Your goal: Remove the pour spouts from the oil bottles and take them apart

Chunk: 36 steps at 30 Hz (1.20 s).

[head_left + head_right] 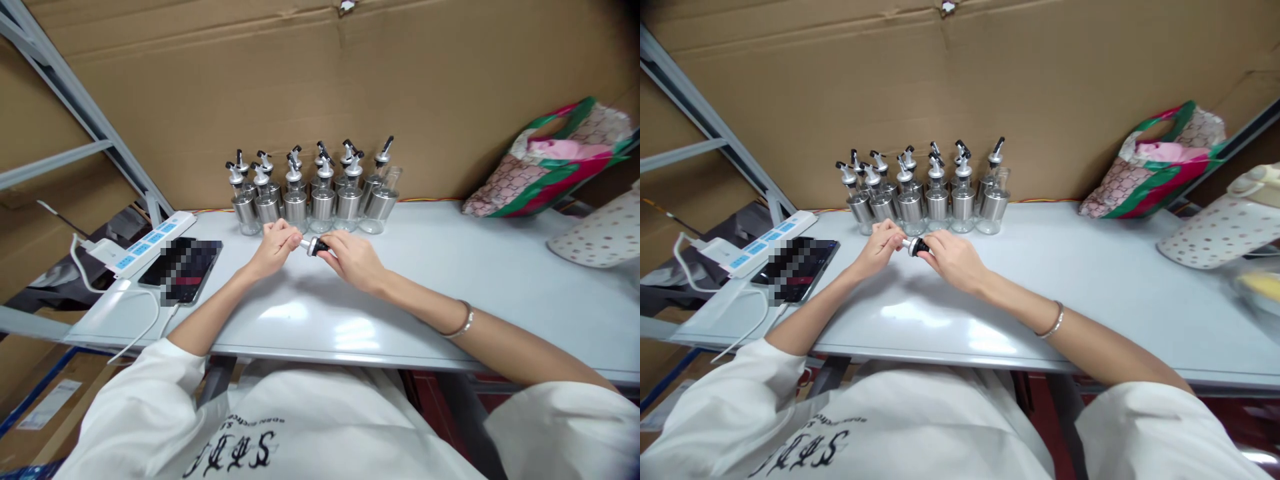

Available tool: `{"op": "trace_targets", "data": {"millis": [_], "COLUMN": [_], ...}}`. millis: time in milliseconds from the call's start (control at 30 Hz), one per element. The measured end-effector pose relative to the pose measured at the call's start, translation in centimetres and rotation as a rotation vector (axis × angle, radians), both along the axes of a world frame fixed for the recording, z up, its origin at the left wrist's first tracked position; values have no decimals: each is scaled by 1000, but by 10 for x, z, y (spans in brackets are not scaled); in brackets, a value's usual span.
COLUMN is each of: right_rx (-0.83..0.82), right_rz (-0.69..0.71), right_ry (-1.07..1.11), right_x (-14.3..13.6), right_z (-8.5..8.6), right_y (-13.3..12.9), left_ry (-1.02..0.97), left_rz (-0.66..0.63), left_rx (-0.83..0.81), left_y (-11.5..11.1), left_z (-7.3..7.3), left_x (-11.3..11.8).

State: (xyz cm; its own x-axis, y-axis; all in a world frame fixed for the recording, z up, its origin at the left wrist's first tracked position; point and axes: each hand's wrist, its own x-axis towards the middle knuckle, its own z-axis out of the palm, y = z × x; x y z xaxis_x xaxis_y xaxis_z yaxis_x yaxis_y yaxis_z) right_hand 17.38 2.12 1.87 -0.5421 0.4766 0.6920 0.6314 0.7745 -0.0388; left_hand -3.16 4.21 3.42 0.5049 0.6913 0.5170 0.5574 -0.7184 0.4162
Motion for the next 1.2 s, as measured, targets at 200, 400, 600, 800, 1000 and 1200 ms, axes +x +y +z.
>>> {"op": "trace_targets", "data": {"millis": [200, 400, 600, 800, 1000, 1200], "right_rx": [88, 13, 24, -73, -262, -419], "right_rz": [-4, 104, 135, 100, 57, 96], "right_ry": [-172, -179, -62, -25, -88, -152], "right_x": [7, 14, 30, 29, 20, -1], "right_z": [6, 15, 22, 15, 7, 9], "right_y": [8, 9, 10, 14, 26, 47], "left_ry": [20, -66, -370, -271, -109, 38], "left_rz": [15, -1, 74, 41, -126, -263], "left_rx": [-91, -210, -269, -329, -546, -826], "left_y": [1, 3, 14, 14, 12, 7], "left_z": [1, 3, 0, -4, 0, 1], "left_x": [-1, -6, -24, -25, -31, -33]}}
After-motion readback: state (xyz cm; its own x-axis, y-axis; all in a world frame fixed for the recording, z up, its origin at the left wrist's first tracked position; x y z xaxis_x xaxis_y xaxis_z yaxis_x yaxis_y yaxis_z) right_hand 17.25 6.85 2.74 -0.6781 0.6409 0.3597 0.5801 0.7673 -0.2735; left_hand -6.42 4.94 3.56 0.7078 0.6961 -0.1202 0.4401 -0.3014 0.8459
